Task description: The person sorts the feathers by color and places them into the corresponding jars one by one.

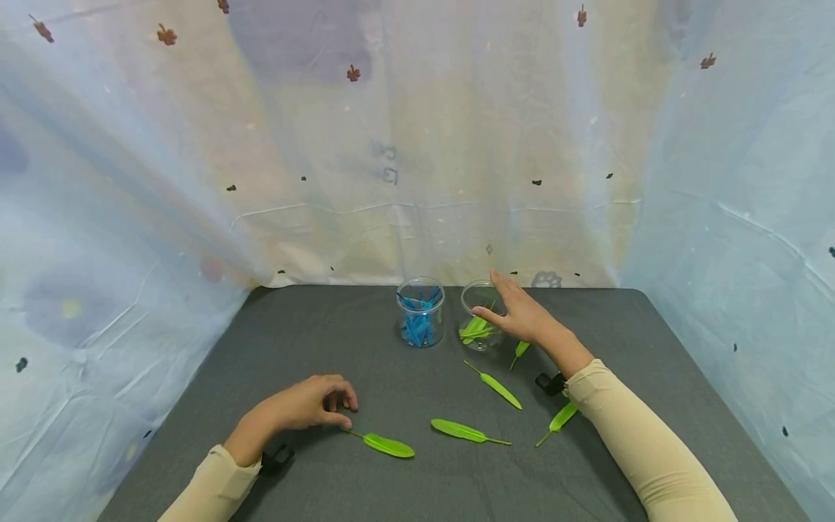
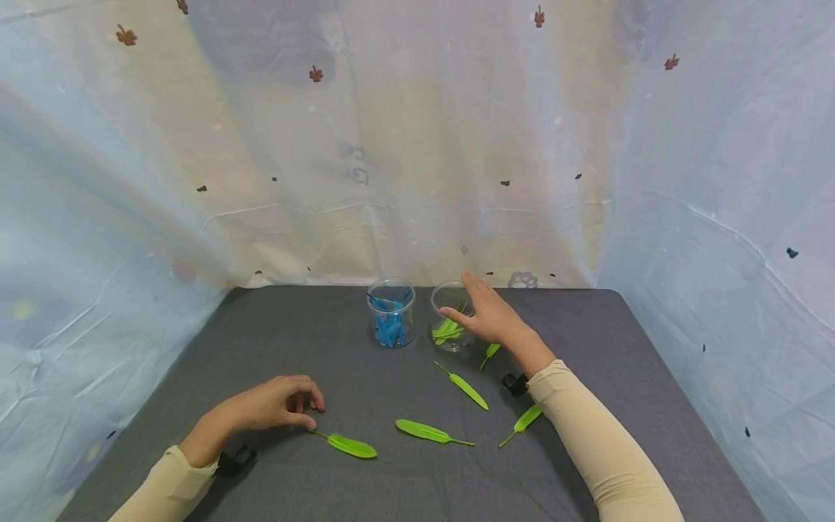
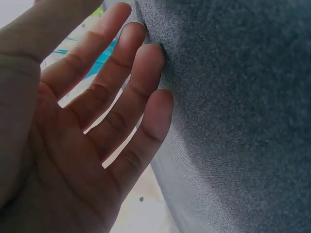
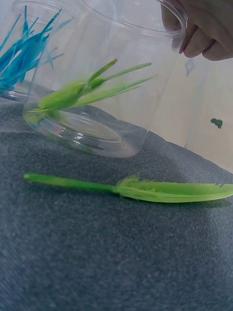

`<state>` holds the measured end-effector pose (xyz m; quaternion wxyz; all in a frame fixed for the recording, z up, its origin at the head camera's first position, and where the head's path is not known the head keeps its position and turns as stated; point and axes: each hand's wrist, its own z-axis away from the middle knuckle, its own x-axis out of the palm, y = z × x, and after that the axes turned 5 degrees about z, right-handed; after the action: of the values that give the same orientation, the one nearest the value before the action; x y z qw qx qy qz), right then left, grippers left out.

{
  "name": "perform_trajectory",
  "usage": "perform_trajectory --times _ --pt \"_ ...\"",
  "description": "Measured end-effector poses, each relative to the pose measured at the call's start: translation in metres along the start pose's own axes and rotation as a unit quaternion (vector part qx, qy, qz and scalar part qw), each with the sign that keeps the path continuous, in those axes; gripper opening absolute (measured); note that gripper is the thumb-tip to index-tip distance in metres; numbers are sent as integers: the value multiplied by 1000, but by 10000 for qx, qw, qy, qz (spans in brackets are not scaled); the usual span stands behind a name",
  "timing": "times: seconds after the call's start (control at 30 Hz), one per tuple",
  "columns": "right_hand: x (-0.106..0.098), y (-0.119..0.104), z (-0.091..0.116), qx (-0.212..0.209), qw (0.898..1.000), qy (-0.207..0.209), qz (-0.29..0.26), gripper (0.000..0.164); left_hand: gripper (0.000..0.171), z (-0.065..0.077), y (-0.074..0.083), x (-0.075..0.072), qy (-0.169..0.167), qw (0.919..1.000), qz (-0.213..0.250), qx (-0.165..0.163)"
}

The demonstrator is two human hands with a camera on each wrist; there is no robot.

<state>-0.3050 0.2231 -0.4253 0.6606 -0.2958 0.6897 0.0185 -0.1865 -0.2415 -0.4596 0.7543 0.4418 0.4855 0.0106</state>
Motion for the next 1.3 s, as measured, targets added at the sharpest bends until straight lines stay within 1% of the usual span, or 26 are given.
perform_trajectory --times 0.1,0.23,0.27,0.33,0.57,0.77,1.0,1.3 --pt "0 0 0 1 10000 3 5 107 24 2 3 1 -44 10000 41 45" --pt "-1 -1 1 25 10000 -32 -26 108 25 4 7 2 -93 9999 66 1" --pt "-1 -1 1 25 10000 -37 -28 108 25 4 7 2 -102 9999 50 -47" --pt "-1 -1 1 40 10000 -49 -33 109 25 4 7 3 -128 9999 35 -39" --pt "-2 0 1 38 10000 -54 -17 109 22 3 9 6 -184 9998 -101 42" --pt "-1 0 0 33 10000 -59 -7 108 19 3 12 8 -156 9997 -169 56" --pt "-2 0 0 35 10000 -68 -45 109 17 3 10 8 -125 9996 -226 63" --pt "-2 -1 1 33 10000 -60 -62 109 17 2 10 8 -116 9997 -187 92"
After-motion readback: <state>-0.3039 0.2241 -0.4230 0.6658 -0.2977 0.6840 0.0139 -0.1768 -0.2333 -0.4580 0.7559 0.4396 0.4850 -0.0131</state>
